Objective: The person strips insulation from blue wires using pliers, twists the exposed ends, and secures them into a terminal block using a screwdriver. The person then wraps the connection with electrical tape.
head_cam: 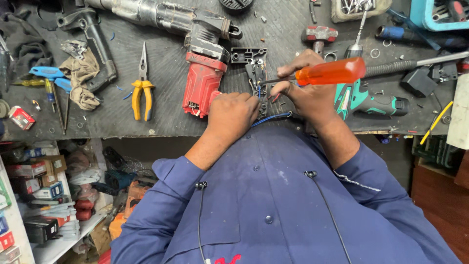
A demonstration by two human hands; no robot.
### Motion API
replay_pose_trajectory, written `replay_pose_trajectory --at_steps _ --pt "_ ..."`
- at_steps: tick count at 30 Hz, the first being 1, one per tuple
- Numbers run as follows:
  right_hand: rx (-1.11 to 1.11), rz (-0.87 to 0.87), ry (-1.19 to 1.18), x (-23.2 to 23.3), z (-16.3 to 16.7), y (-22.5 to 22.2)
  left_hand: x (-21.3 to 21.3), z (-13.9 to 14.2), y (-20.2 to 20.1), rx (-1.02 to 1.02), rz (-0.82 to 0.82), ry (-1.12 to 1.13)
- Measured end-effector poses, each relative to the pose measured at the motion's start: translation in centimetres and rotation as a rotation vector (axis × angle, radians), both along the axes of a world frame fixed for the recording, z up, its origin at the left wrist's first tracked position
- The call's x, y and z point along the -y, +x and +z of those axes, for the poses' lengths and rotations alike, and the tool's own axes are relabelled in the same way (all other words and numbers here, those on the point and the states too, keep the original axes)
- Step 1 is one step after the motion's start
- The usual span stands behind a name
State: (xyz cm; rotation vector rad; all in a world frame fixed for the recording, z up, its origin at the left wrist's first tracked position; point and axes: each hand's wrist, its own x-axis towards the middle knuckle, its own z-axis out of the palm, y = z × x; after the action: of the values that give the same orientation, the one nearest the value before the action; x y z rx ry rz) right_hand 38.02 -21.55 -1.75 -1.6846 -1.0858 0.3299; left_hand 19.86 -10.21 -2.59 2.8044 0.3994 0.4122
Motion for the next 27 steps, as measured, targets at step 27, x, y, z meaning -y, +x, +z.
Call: replay_pose_trajectory --at_steps 27 --pt "-0.235 0.189 0.072 -0.4 1.2 -0.9 0.2 -0.3 0.0 0.028 0.023 0.006"
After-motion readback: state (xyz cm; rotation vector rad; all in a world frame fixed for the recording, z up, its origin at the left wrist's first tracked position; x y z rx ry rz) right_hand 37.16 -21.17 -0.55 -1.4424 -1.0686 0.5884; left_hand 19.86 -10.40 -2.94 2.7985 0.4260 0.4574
